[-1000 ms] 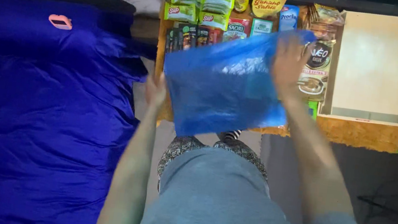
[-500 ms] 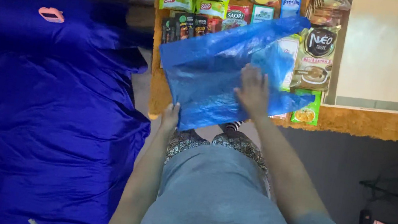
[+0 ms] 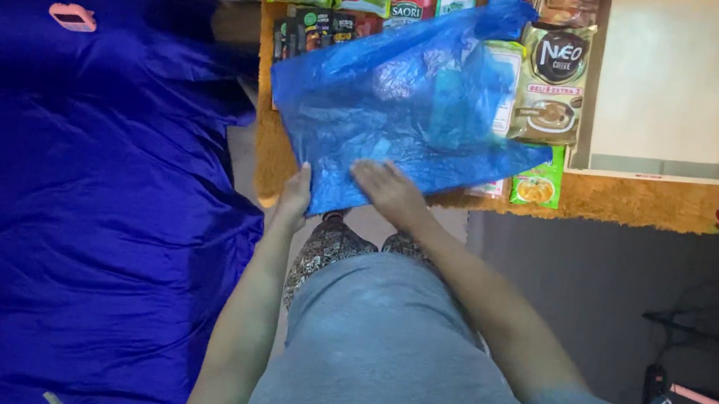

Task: Folding a blue plastic shopping bag on a table.

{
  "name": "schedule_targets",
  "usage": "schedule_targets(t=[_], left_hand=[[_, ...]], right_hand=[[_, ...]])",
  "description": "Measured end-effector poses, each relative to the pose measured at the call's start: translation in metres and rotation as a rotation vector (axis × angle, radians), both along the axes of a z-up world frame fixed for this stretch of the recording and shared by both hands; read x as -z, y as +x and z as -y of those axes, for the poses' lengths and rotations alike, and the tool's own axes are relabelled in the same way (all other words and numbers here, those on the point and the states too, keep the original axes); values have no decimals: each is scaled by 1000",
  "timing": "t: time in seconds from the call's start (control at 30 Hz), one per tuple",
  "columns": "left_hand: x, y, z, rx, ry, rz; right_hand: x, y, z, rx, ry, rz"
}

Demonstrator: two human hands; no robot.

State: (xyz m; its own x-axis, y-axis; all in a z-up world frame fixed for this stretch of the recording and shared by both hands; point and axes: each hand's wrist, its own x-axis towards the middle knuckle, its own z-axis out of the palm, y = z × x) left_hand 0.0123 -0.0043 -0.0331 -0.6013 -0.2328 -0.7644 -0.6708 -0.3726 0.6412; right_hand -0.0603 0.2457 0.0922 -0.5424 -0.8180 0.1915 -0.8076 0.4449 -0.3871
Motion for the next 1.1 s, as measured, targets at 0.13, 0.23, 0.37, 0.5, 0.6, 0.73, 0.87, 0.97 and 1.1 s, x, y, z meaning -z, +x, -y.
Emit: schedule_targets(t=[0.13,0.23,0.37,0.5,0.6,0.73,0.87,0.97,1.1], left_hand=[[10,7,12,66,-84,-108],[19,7,25,83,-205,-21],[35,1,31,102,-496,-89],[29,-4,16,-1,-435,-219],[2,-2,1,-81,-342,-89],[-29,16,-18,-271,-11,-84],[3,39,-19,-247,-50,-10],[5,44,-27,-304,-42,-105],[-18,33,-39,-311,-29,-44]], right_hand=[[10,-40,-51,78,-132,49],[2,-66,-114,241,131,-145],[0,-91,-193,423,605,-460],[-1,-99,-221,426,341,-480],[37,-99,-230,477,444,-670],[51,-91,-227,449,442,-508],[49,-88,-223,458,456,-396],[19,-82,-184,575,510,-198],[-42,-47,-74,116,117,-118]])
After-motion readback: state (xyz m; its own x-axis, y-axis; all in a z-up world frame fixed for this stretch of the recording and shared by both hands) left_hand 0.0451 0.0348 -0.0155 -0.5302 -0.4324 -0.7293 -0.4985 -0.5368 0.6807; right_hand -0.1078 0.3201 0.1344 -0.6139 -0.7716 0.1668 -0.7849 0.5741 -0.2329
